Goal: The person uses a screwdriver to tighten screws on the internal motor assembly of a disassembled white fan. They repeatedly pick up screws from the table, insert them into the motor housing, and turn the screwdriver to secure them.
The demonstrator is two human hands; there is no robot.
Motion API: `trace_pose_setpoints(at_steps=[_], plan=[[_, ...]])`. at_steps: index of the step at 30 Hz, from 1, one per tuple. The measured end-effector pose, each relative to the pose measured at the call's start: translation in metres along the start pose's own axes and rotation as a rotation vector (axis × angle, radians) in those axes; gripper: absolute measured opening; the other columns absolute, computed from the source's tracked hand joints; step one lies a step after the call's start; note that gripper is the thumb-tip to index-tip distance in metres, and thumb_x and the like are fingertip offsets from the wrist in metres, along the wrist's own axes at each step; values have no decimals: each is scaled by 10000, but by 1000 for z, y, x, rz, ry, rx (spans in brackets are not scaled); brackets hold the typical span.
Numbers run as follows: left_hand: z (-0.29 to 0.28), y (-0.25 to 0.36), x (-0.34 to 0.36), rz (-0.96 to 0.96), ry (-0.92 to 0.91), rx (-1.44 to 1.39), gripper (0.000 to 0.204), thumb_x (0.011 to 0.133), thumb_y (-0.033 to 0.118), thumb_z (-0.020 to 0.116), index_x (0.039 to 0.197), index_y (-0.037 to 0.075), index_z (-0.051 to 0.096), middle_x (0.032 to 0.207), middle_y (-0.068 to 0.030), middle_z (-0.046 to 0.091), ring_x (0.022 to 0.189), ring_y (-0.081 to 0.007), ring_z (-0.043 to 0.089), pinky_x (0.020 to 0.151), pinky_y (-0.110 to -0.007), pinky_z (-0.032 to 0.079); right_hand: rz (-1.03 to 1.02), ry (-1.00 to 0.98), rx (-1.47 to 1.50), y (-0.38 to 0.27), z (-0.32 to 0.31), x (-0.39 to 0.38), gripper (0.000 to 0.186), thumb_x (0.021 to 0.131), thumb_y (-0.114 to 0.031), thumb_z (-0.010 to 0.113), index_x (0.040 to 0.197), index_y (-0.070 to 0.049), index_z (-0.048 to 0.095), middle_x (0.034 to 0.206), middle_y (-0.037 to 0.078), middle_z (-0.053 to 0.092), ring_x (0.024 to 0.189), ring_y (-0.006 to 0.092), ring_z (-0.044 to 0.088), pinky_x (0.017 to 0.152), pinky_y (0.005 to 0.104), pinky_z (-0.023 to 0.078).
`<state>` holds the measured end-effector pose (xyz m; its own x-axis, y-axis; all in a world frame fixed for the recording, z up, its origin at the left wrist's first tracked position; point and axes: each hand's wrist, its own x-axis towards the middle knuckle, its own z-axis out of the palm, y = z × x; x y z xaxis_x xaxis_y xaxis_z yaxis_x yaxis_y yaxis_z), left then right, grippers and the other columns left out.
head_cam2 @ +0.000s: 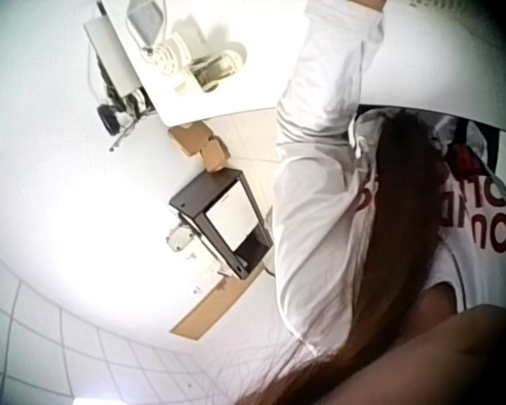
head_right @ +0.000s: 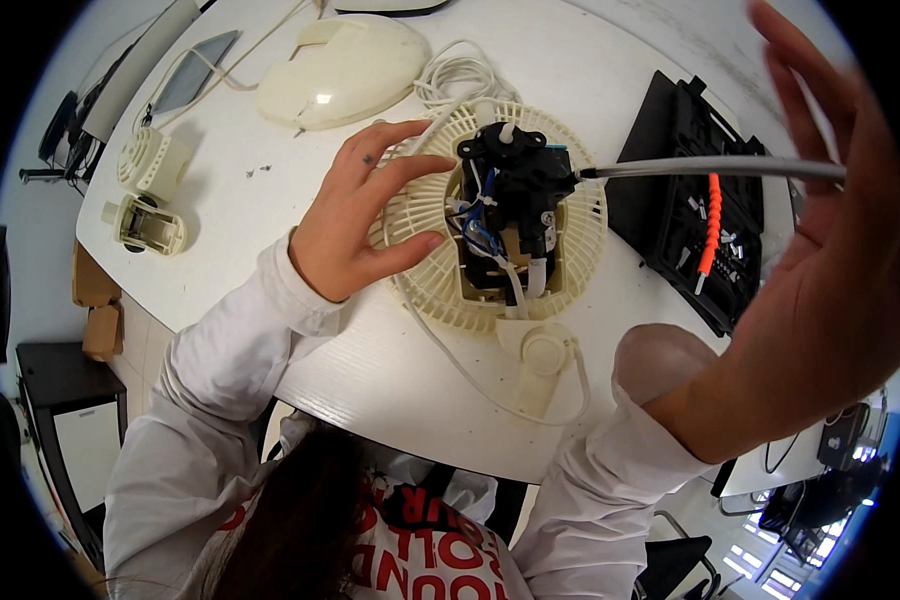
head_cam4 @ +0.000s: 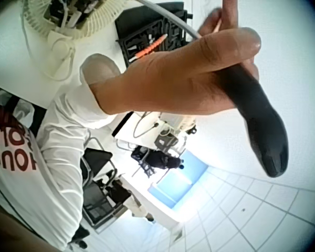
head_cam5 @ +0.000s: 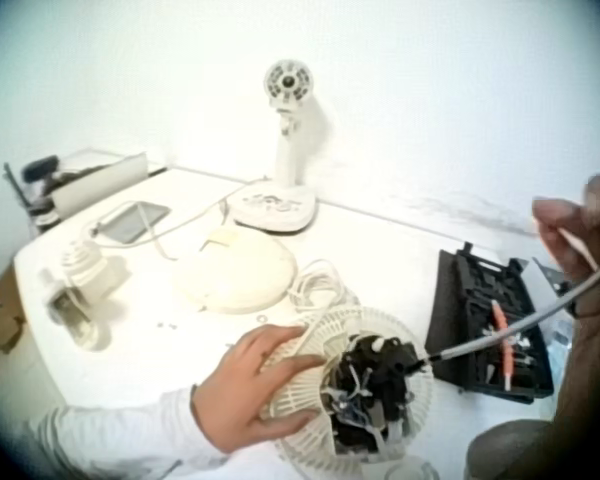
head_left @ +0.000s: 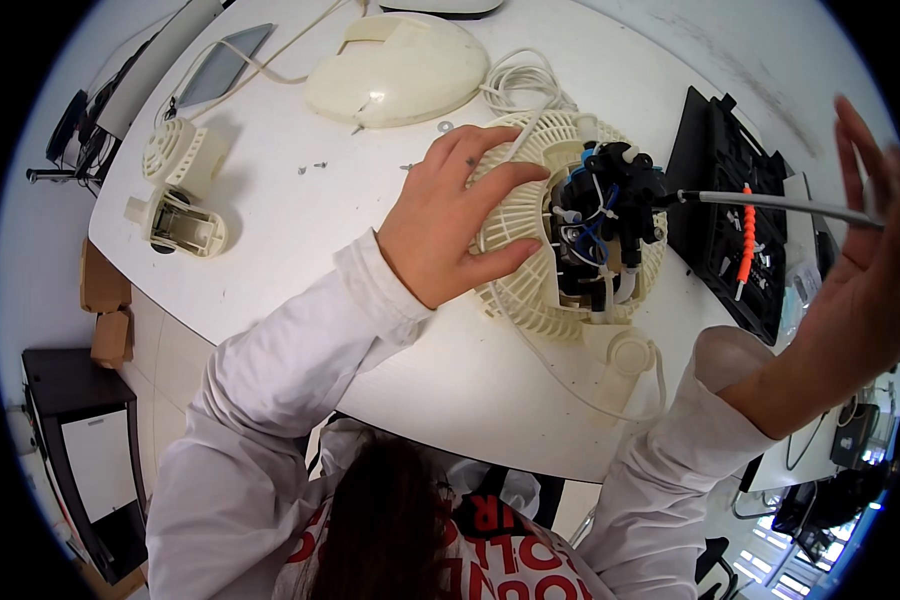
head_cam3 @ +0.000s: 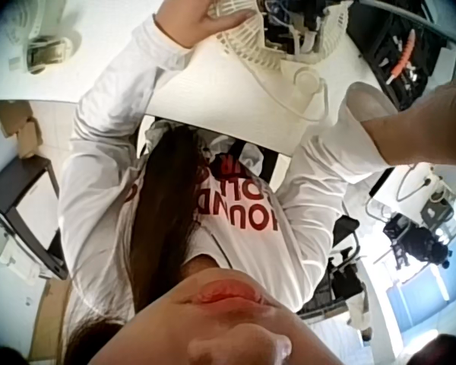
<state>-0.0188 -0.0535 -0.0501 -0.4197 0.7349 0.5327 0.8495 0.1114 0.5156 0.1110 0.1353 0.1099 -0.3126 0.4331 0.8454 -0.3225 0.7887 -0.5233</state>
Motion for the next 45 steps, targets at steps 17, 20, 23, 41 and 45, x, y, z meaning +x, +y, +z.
trace_pose_setpoints(at_steps=[17,20,23,41,45], plan=[[3,1,2,31,34,29,527,779,260,763,1260,117,600,1392,-175,469,1278,-388,438,1050,-472,393,37,-139,268,11,-11,15,438,895,-357,755,1057,27,619,849,145,693,747,196,708,698,304,608],[4,2,2,40,52,38,505,791,293,756,1246,136,604,1369,-165,482,1260,-385,445,1027,-470,407,52,-145,286,8,-10,14,446,893,-357,758,1074,26,620,857,144,695,755,191,705,703,300,602],[3,2,0,40,55,41,511,786,291,760,1248,137,604,1370,-163,480,1261,-386,443,1030,-468,407,79,-121,274,2,-7,13,454,891,-357,761,1092,25,620,864,144,696,764,187,703,708,296,596],[4,-20,-25,-62,-40,21,528,853,159,646,1318,-26,478,1523,-252,341,1399,-421,350,1141,-484,301,263,-214,786,23,-2,-3,253,1071,-206,417,1213,-2,371,726,63,500,633,144,448,591,319,407],[7,-30,-20,-14,-56,3,546,874,150,630,1362,-19,454,1533,-241,333,1406,-416,344,1148,-490,285,134,-215,826,25,-3,-3,211,1036,-129,434,1133,57,420,747,82,567,675,172,523,659,323,454]])
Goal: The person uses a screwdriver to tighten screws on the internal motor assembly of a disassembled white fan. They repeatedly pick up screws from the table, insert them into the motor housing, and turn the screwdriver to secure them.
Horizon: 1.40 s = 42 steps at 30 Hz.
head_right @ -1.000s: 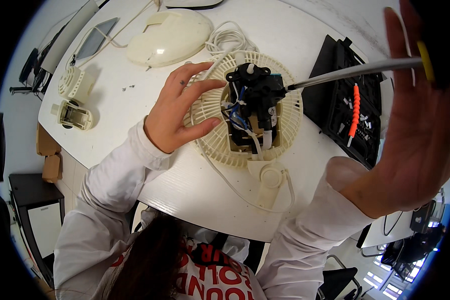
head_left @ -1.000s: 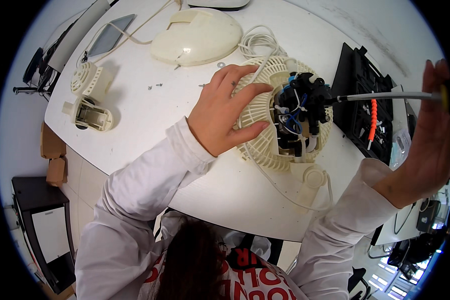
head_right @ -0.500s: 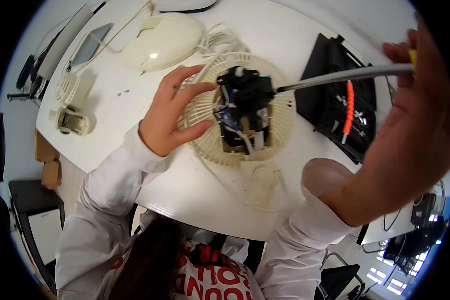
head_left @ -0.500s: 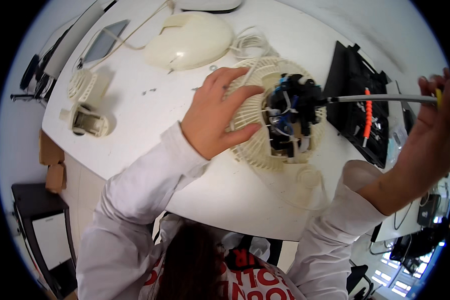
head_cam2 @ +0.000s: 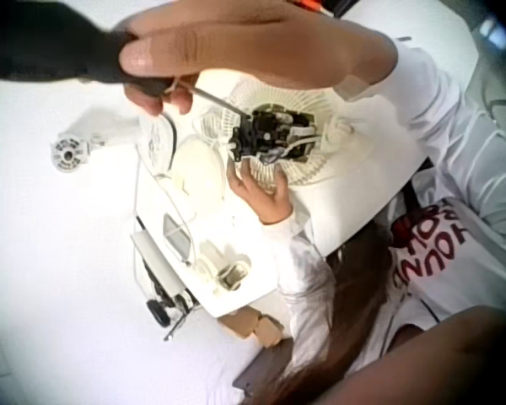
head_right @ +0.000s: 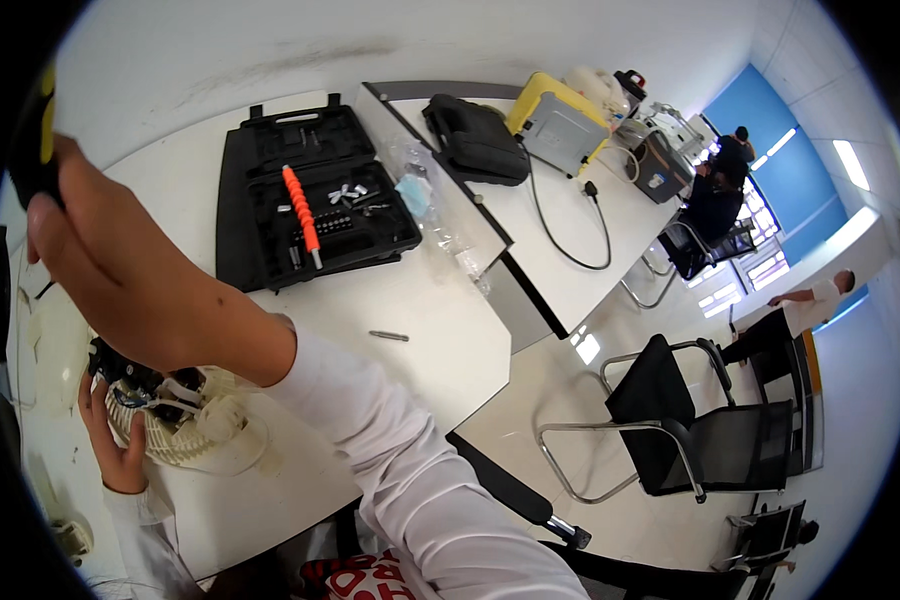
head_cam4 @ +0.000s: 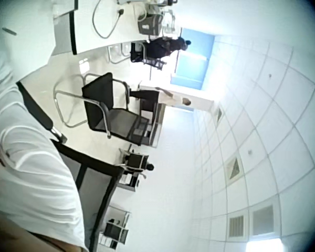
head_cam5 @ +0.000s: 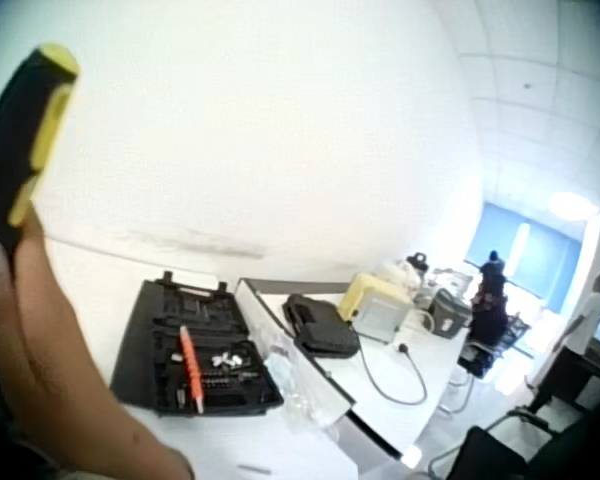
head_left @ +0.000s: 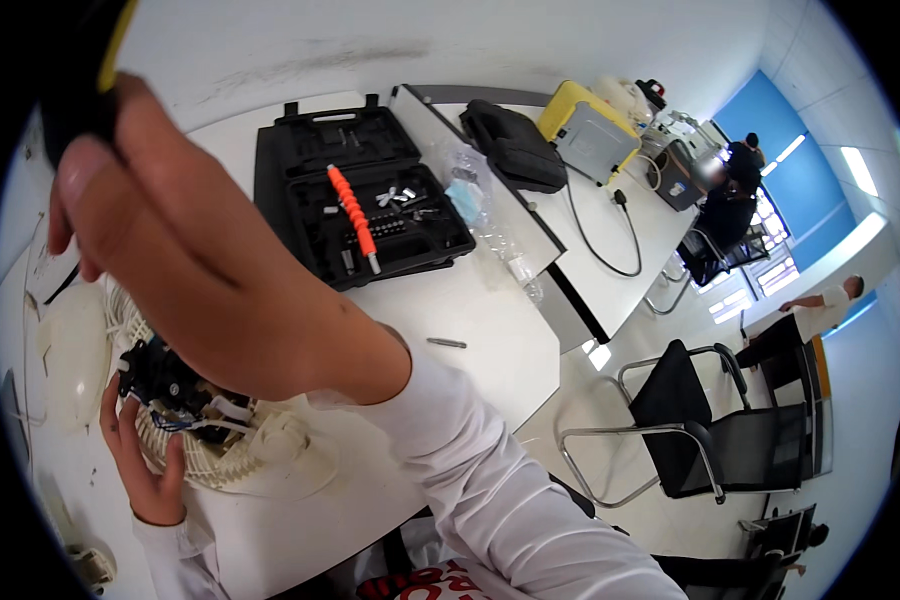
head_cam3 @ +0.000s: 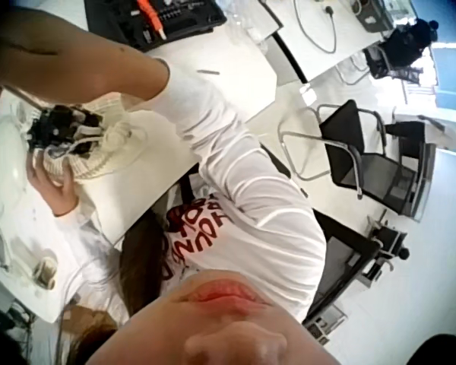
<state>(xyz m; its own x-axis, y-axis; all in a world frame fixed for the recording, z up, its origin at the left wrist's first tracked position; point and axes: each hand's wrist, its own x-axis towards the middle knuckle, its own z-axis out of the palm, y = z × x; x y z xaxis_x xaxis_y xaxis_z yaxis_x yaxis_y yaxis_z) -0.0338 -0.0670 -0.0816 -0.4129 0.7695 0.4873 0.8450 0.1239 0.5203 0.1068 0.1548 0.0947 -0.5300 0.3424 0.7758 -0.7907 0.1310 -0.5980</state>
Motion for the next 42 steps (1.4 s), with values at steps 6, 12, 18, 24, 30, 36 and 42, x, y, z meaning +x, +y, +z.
trace_pose_setpoints(at_steps=[6,12,18,24,30,36,42], plan=[[-3,-22,-11,-25,25,-44,547,917,148,599,1405,-27,425,1553,-241,309,1418,-417,325,1154,-490,263,-107,-25,5,12,-5,7,133,918,37,530,1032,71,471,815,115,642,722,163,624,653,293,497],[6,-55,-12,15,-5,-2,560,1001,171,544,1504,18,353,1590,-185,269,1448,-369,305,1173,-493,268,-35,-100,-87,8,-15,5,254,875,83,577,1075,41,426,945,132,645,871,183,660,805,317,556],[8,-60,-10,34,-10,-3,558,1000,170,541,1503,13,358,1595,-175,262,1443,-362,317,1175,-499,261,-86,-104,-275,1,-9,6,285,818,84,632,1041,50,457,872,162,667,818,241,681,798,328,563],[6,-52,-11,-15,-26,-33,558,994,138,531,1507,13,350,1599,-174,251,1439,-361,323,1177,-496,257,-205,-34,-380,6,-4,7,361,720,57,725,989,59,484,813,161,652,755,266,670,765,341,555],[1,-38,-14,9,-12,-26,568,970,84,540,1503,13,354,1595,-180,261,1438,-364,324,1176,-483,254,-160,100,-715,0,9,-4,552,690,-16,783,1128,85,462,1045,216,606,885,324,628,803,378,527],[14,-19,-2,22,-41,-78,571,912,105,552,1450,-10,399,1578,-233,268,1448,-414,289,1165,-500,253,-164,194,-823,-6,9,-10,602,879,-38,650,1348,136,316,1026,241,599,896,376,606,775,384,496],[0,-6,-6,-8,24,-130,563,876,185,617,1361,-55,463,1539,-279,313,1421,-442,319,1153,-495,279,82,-103,-259,-11,2,0,429,976,-36,535,1348,89,363,980,198,650,875,323,635,794,372,504]])
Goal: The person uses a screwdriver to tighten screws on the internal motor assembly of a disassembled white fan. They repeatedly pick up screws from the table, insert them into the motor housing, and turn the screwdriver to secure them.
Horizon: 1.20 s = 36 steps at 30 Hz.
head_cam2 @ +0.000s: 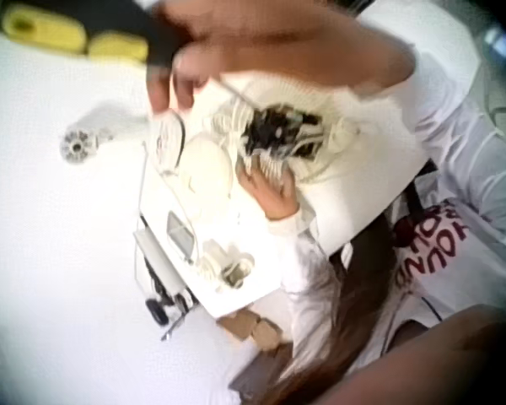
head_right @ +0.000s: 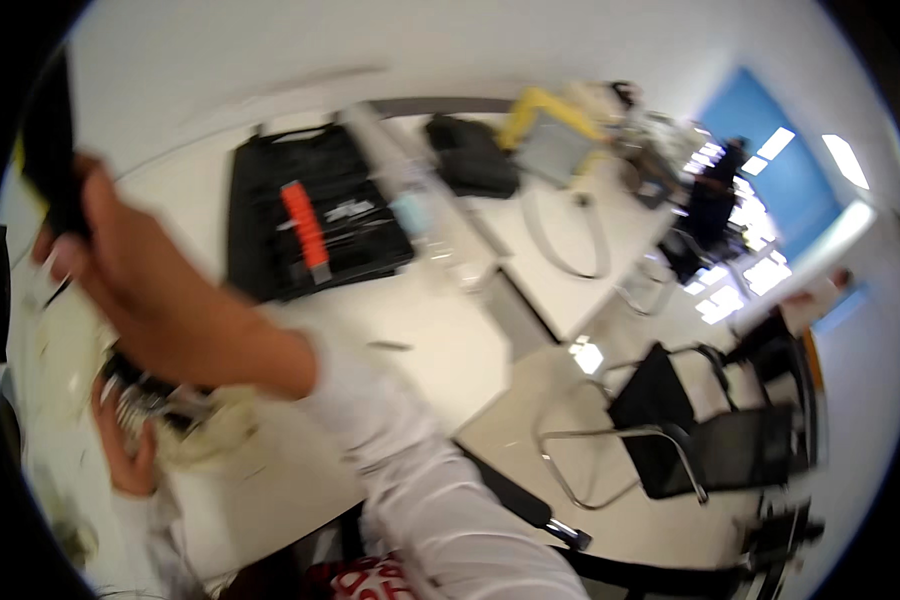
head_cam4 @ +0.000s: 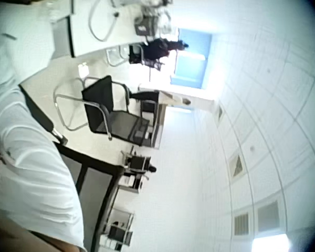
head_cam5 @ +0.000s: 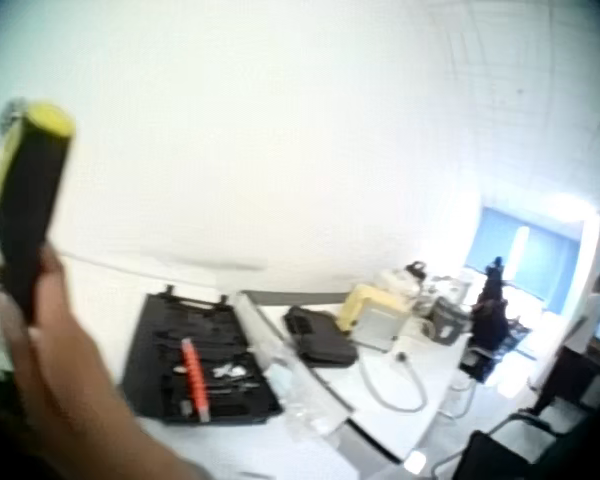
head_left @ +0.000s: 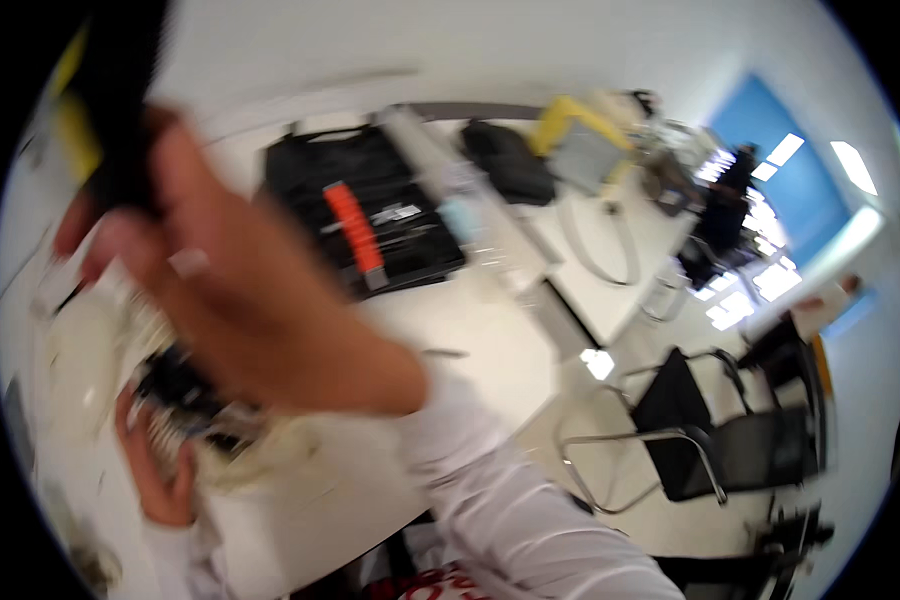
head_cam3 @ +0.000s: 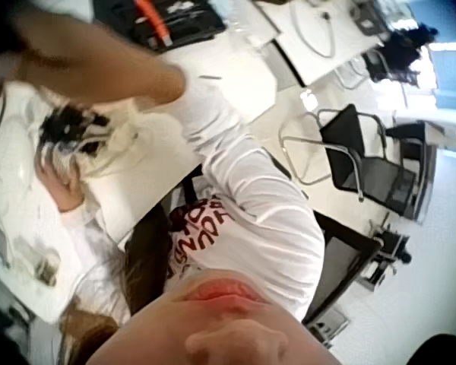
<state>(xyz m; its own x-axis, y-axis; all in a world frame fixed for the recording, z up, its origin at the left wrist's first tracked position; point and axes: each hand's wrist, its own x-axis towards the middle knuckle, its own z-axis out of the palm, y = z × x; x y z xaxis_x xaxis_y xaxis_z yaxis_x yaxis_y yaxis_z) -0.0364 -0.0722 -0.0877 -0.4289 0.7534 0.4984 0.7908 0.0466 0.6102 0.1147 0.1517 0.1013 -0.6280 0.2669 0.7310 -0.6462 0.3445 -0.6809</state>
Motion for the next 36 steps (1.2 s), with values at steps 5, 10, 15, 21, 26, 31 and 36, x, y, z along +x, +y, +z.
trace_pose_setpoints(at_steps=[5,10,15,21,26,31,36], plan=[[7,30,25,55,5,178,596,760,215,753,1305,47,583,1453,-235,419,1347,-443,388,1124,-500,326,-56,-127,-61,-16,-27,-5,459,1008,-183,552,1377,44,399,1257,213,620,1153,311,638,993,397,495],[-2,34,27,110,33,194,560,775,258,764,1284,100,596,1416,-202,441,1292,-434,426,1054,-505,397,-153,-140,-609,-30,-56,-5,514,971,-293,646,1306,59,479,1135,232,686,1201,325,623,1142,453,397],[-3,36,21,82,51,214,547,781,249,762,1284,112,595,1412,-194,448,1284,-425,434,1043,-499,408,-258,108,-899,-16,-60,-11,351,916,-193,724,1171,18,606,1090,196,704,1092,269,670,1064,404,466],[-1,37,26,88,41,182,551,772,238,763,1278,100,595,1421,-201,448,1291,-420,435,1063,-500,392,-372,38,-1150,-7,-81,-4,283,955,-143,663,1190,10,624,1036,155,706,1034,232,689,946,366,547],[-2,38,26,59,16,175,589,756,197,765,1302,78,581,1447,-206,434,1314,-419,425,1112,-496,351,-30,90,-478,-11,-36,5,503,1023,-236,529,1433,31,411,1247,229,623,1143,297,648,1050,394,485],[-3,38,24,55,19,170,590,753,198,765,1301,80,581,1451,-201,433,1314,-417,424,1108,-496,357,178,-258,-37,-19,-79,10,618,1052,-389,402,1501,26,316,1361,168,578,1286,345,547,1167,474,357],[-1,37,23,40,25,176,589,752,204,763,1299,83,584,1453,-192,435,1315,-416,424,1105,-500,362,-26,-278,-427,-28,-57,0,581,1018,-346,527,1449,21,395,1303,181,621,1351,401,480,1199,557,282]])
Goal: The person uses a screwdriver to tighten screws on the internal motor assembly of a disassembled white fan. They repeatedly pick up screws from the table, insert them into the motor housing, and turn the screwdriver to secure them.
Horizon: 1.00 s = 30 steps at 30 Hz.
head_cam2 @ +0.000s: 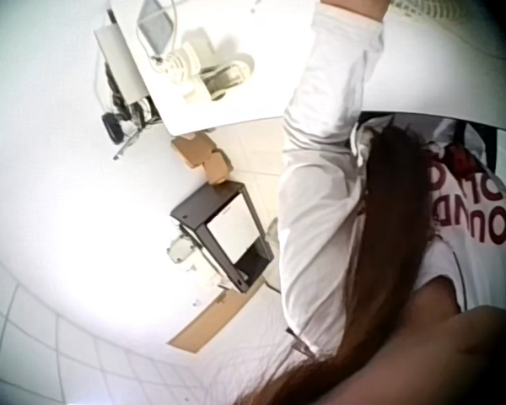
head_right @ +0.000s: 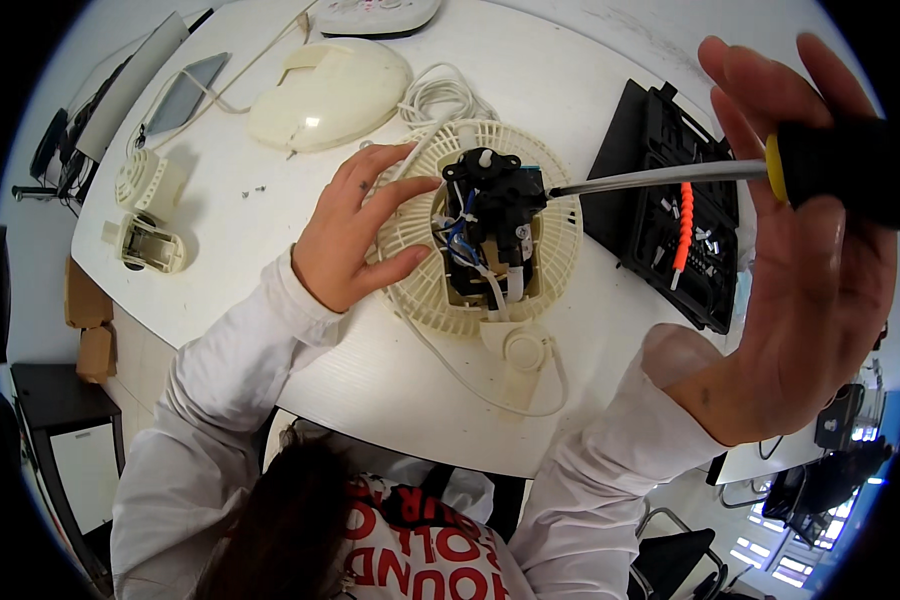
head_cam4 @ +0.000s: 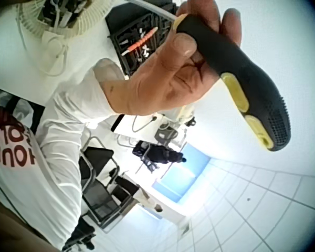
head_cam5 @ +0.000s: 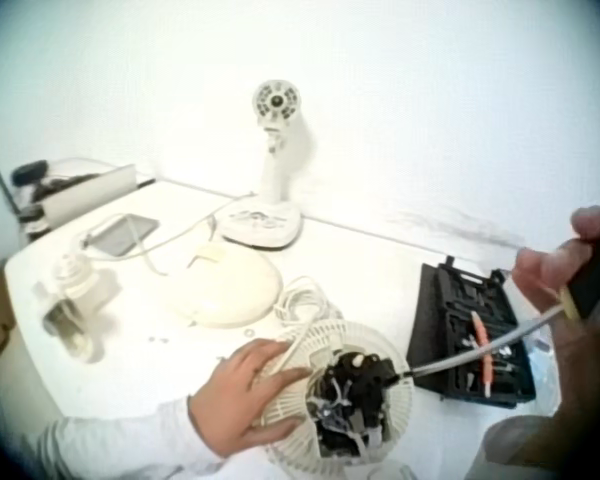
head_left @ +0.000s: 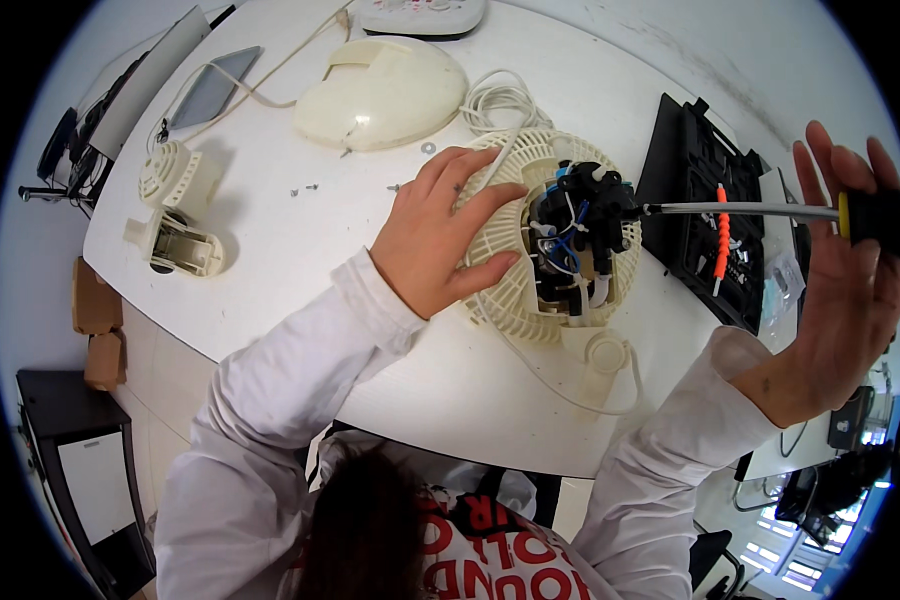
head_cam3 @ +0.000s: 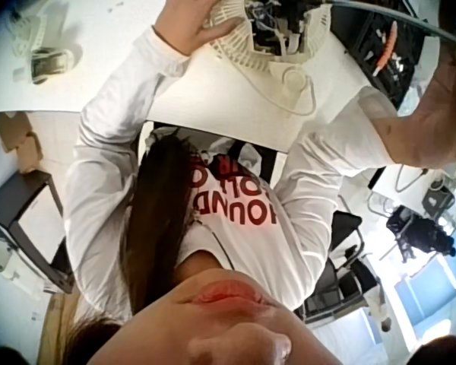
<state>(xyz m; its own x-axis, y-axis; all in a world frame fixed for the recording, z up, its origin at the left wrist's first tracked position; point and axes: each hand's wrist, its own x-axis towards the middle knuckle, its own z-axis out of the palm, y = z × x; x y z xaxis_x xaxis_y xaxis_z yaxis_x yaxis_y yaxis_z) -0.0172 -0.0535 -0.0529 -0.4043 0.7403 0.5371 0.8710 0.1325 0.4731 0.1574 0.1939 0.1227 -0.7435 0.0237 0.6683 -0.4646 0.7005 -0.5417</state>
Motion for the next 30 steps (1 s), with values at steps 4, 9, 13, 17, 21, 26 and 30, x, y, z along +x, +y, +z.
trace_pose_setpoints(at_steps=[4,9,13,17,21,26,30], plan=[[1,0,1,8,9,8,588,750,204,763,1298,85,586,1450,-188,440,1315,-418,424,1106,-504,362,-45,233,-391,7,3,-7,457,980,-288,619,1316,7,523,1188,196,674,1245,375,583,1156,524,357],[0,0,1,14,12,7,587,751,211,765,1297,88,587,1448,-189,442,1317,-419,422,1108,-503,362,-39,388,-614,22,-4,-11,306,936,-242,691,1140,-18,644,1027,168,724,1090,293,689,1051,456,487],[0,-1,1,14,9,10,588,749,217,767,1295,87,588,1445,-191,444,1316,-418,424,1106,-499,364,2,389,-494,8,23,-1,265,971,-218,643,1140,-14,650,1013,139,709,998,247,706,1022,422,503],[-1,-2,1,13,9,-9,586,749,213,768,1293,85,590,1439,-193,446,1314,-416,427,1101,-492,371,15,240,-100,4,23,6,323,1013,-242,582,1234,-7,598,1033,99,673,960,201,698,1012,396,501],[0,-2,1,16,12,0,582,752,214,769,1292,85,594,1435,-194,448,1312,-414,429,1098,-485,374,-4,-178,684,15,5,16,406,1043,-300,515,1342,-26,501,1091,85,612,1019,181,653,981,376,502],[-1,-4,0,7,0,-25,556,792,233,763,1301,87,596,1444,-184,448,1316,-392,429,1089,-465,378,149,74,662,-1,22,1,575,1032,-251,499,1495,26,300,977,55,494,968,206,537,1091,451,402],[-26,-26,11,36,57,-313,429,897,313,702,1278,135,612,1294,-156,585,1191,-308,550,955,-414,471,-76,107,586,6,30,4,606,917,-271,699,1369,33,433,962,131,629,950,251,635,949,424,509]])
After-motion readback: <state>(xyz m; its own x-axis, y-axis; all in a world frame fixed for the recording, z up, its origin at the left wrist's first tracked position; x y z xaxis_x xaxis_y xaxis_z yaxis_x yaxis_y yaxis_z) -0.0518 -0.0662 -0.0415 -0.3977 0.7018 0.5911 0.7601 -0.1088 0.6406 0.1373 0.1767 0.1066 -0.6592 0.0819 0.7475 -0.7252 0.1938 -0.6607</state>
